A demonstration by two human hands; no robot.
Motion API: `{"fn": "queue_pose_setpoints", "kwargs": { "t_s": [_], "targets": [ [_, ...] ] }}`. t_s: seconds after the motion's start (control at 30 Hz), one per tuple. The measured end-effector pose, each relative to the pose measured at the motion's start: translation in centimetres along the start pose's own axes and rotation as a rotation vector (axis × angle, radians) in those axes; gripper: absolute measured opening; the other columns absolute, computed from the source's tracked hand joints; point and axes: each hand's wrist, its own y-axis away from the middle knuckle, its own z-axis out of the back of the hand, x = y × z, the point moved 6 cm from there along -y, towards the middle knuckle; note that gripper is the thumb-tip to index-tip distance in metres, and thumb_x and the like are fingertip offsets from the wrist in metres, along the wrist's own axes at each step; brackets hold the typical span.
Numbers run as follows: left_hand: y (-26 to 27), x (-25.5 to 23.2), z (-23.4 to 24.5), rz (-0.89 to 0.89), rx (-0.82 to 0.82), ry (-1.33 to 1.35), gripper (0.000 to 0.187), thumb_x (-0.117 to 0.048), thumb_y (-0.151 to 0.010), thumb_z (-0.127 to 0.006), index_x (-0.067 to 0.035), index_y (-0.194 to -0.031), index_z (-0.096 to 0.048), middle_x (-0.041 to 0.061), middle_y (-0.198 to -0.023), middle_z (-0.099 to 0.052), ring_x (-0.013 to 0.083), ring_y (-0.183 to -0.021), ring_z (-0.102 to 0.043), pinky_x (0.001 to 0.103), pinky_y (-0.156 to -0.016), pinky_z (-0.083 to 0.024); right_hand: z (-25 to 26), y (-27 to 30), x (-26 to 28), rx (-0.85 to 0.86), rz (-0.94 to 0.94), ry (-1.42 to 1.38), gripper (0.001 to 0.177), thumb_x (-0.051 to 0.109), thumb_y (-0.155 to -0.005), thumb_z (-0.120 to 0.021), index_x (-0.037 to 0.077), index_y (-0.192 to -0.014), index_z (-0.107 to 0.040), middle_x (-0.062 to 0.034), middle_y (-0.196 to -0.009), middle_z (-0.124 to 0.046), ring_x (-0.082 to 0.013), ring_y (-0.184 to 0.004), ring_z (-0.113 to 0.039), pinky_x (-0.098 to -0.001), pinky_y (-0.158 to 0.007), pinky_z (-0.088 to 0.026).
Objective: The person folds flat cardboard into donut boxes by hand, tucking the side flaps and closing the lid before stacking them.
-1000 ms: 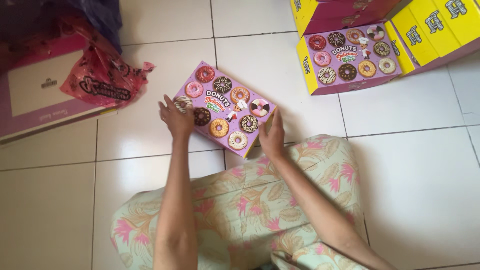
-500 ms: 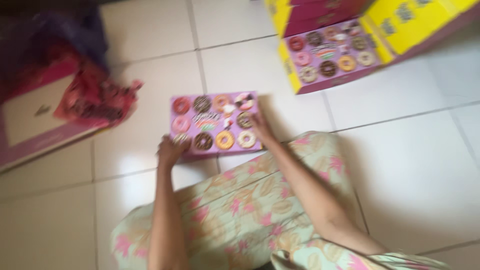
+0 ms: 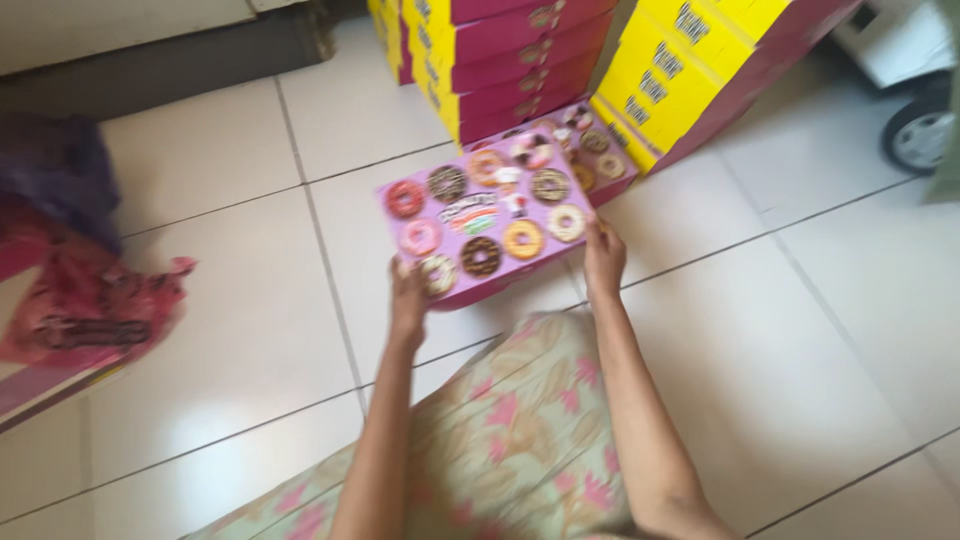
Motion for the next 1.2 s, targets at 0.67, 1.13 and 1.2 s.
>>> {"fn": "queue_pose_setpoints", "kwargs": {
  "t_s": [0.67,1.13,1.2],
  "targets": [
    [-12.3,1.4,-22.0,-0.151,-0.136,-0.644,0.066,-0.035,-0.104,-0.043,0.001,-0.158,-0.03,0.036,-0.132,-0.057,0.0495,-0.121,-0.057,0.051,-0.103,-0.045,-6.0,-7.7,-7.9,0.06,-0.179,0.116,0.094,0.036,-0.095,-0.073,0.009,-0.166,-0.018,-0.0197,-0.148,-0.061,-0.0297,-0.108,-0.067,-0.0339,-0.086,-0.056],
    [-3.4,0.7,-0.3,0.133,0.121,-0.693,0.081,-0.063,-0.095,-0.051,-0.006,-0.152,-0.043,0.023,-0.141,-0.059,0.0354,-0.129,-0.059,0.042,-0.107,-0.046,-12.0,5.2,-2.7,0.401,0.01,0.232,0.091,0.026,-0.085,-0.077,0.01,-0.16,-0.026,-0.0267,-0.147,-0.05,-0.0353,-0.124,-0.061,-0.042,-0.097,-0.053],
    [0.2,-1.8,6.6,0.15,0.131,-0.786,0.075,-0.06,-0.095,-0.056,-0.005,-0.147,-0.051,0.023,-0.139,-0.061,0.0344,-0.128,-0.06,0.041,-0.106,-0.047,-13.7,7.2,-1.7,0.465,0.025,0.245,0.09,0.026,-0.086,-0.078,0.01,-0.159,-0.028,-0.0266,-0.147,-0.051,-0.0347,-0.124,-0.062,-0.0423,-0.098,-0.053]
  ]
}}
